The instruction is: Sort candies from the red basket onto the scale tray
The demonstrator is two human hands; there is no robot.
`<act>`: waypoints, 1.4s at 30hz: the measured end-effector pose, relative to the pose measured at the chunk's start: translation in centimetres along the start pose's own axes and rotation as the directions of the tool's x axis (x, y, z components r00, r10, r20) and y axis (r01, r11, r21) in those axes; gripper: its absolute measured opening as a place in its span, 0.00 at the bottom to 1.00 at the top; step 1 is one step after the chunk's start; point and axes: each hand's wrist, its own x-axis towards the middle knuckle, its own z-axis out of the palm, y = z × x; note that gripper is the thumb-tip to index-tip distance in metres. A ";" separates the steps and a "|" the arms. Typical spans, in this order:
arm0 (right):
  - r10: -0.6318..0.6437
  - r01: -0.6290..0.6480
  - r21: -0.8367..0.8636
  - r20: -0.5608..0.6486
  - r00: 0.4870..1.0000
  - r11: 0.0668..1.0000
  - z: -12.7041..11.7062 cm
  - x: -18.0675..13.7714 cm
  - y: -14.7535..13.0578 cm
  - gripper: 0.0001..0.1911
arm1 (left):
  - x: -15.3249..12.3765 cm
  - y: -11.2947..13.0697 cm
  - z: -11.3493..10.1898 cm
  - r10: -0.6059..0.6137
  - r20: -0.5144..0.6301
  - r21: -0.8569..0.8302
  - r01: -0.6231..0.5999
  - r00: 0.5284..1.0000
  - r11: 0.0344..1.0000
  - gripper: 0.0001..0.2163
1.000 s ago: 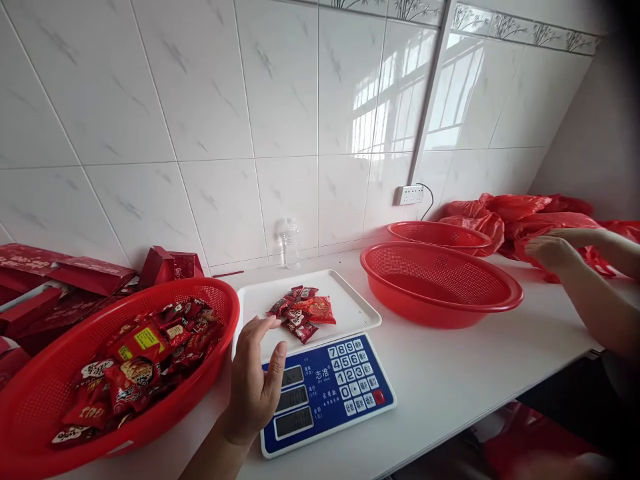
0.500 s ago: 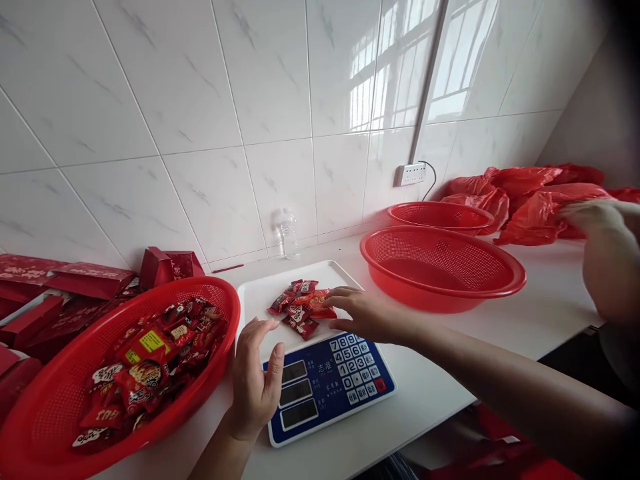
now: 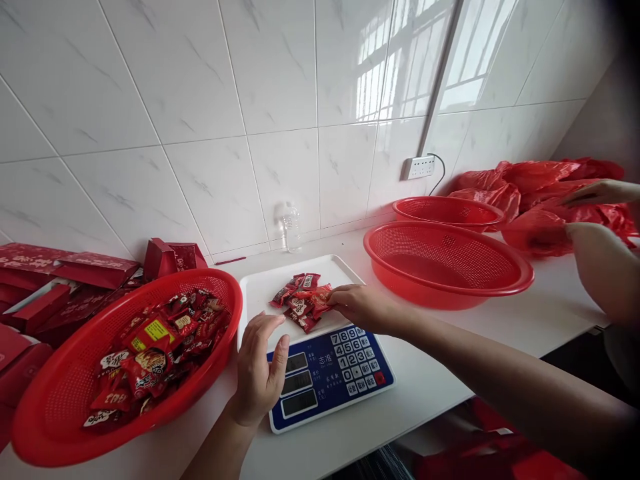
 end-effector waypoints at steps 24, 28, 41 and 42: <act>0.297 -0.244 0.245 -0.208 0.932 0.938 -2.2 0.3 4.0 0.14 | 0.7 -0.2 -0.8 0.028 0.074 0.045 -0.031 0.997 0.999 0.13; 0.361 -0.347 0.104 -0.350 0.865 0.932 -3.8 -1.2 5.9 0.14 | 0.6 -0.4 -0.9 -0.002 0.071 0.020 0.000 0.997 1.000 0.15; 0.414 -0.656 -0.169 -0.654 0.633 0.736 -5.2 -6.4 14.8 0.14 | 0.2 -0.8 -0.7 -0.036 0.069 -0.002 0.036 0.997 0.999 0.15; 0.432 -0.666 -0.163 -0.645 0.631 0.728 -5.1 -6.5 15.2 0.14 | 0.3 -0.8 -0.8 -0.029 0.074 0.001 0.029 0.997 1.000 0.15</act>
